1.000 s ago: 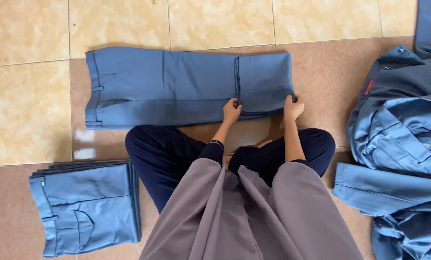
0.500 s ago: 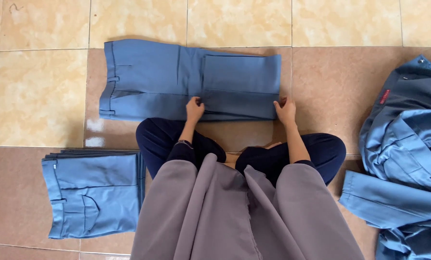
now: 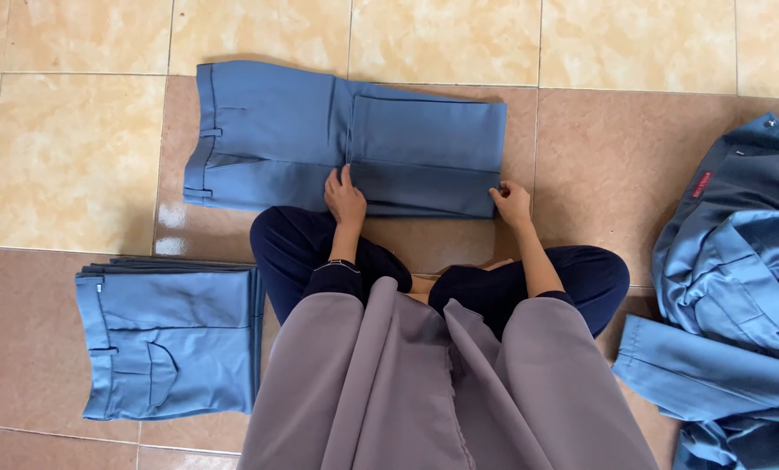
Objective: The person sits cross-legged on a tiled floor and folds a pair of blue trousers by hand. They smooth the fabric, fold the legs together, and then fold the garment into a compact rectangle, placing it on a growing stack of folded trousers.
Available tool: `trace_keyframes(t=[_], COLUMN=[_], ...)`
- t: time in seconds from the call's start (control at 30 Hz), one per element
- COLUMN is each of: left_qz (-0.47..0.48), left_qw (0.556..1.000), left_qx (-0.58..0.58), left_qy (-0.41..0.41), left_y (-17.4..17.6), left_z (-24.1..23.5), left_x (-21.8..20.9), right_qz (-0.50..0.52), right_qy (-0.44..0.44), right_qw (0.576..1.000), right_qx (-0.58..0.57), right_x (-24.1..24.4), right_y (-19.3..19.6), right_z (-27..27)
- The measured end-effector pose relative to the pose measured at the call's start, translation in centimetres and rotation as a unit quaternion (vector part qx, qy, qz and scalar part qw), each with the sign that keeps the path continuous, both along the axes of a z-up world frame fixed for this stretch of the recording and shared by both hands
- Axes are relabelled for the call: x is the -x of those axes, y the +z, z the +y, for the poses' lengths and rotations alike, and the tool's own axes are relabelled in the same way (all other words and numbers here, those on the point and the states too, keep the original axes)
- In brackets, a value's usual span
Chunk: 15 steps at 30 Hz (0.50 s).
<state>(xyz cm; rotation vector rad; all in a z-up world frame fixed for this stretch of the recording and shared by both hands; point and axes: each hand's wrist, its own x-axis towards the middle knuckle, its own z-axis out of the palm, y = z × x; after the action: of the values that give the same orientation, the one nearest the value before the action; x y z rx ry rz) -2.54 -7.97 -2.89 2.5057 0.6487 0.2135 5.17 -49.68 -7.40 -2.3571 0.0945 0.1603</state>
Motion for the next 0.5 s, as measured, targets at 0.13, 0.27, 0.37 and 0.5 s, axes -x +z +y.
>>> trace_keyframes(t=[0.13,0.27,0.37,0.5], left_qz=[0.104,0.247,0.251,0.257], left_qw=[0.984,0.954,0.951,0.940], left_qx=[-0.125,-0.116,-0.101,-0.089], left_qy=[-0.065,-0.121,-0.151,-0.204], left_y=[-3.3,-0.9,-1.7,0.0], left_z=[-0.8,-1.6,-4.8,-11.4], left_x=[0.5,-1.0,-2.2,-2.9], right_qz=[0.059,0.120,0.089,0.005], right_qy=[-0.054,-0.174,-0.247,-0.325], right_qw=[0.993,0.929,0.885,0.850], right_qx=[-0.086,-0.304,-0.385,-0.416], right_x=[0.1,-1.1,-0.6,-0.5], right_y=[2.4,2.8,9.6,10.6], right_z=[0.6,-0.3,-0.3,-4.6])
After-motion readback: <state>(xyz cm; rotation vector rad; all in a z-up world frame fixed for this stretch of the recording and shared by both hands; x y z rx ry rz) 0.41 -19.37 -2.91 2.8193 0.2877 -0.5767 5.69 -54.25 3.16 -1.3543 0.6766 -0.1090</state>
